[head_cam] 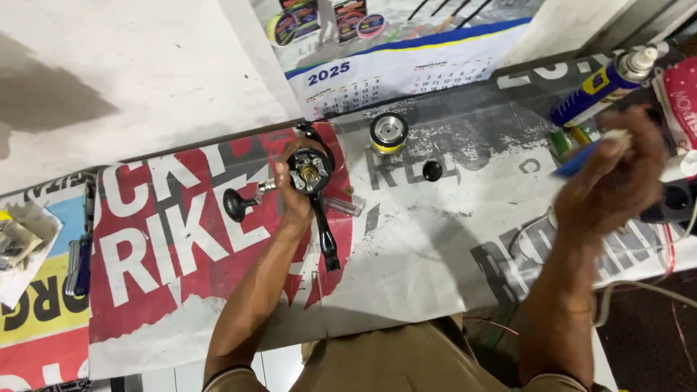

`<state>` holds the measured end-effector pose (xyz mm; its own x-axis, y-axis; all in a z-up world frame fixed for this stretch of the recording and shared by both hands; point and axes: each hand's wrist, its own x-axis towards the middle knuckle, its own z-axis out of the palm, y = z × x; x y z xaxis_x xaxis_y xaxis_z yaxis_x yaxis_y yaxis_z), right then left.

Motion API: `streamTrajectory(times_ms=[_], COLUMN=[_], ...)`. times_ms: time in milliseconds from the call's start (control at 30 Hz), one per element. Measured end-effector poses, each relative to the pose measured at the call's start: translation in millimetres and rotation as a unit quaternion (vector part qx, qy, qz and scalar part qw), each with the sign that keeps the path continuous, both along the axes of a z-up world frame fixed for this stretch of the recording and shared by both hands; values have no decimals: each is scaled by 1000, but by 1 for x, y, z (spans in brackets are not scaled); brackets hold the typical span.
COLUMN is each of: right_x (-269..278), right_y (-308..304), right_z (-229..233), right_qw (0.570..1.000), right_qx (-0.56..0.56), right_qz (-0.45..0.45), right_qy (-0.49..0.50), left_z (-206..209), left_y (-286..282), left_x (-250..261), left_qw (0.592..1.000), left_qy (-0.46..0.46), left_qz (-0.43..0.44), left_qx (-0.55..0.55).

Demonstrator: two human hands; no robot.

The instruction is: The person uses a screwdriver to loosen and remove a screw from the side of a fishing reel. They then apply a lubricant from a small tube onto the internal gears and components of the reel.

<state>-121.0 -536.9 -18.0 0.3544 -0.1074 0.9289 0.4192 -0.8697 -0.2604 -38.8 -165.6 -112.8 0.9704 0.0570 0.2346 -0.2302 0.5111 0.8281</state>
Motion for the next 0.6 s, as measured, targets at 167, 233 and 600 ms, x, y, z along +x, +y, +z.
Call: streamTrajectory(times_ms=[167, 233, 600], right_x=[38, 52, 87], right_y=[132, 177, 239], right_z=[-33, -41, -50], right_qw=[927, 838, 877], right_qx=[266, 387, 69], right_qz=[264, 381, 451], right_qy=[3, 52, 147], left_z=[5, 5, 8], left_y=[9, 14, 63], left_x=[0, 4, 26], left_qw=[996, 989, 987], left_qy=[-75, -109, 46], left_qz=[23, 54, 139], left_qx=[47, 78, -68])
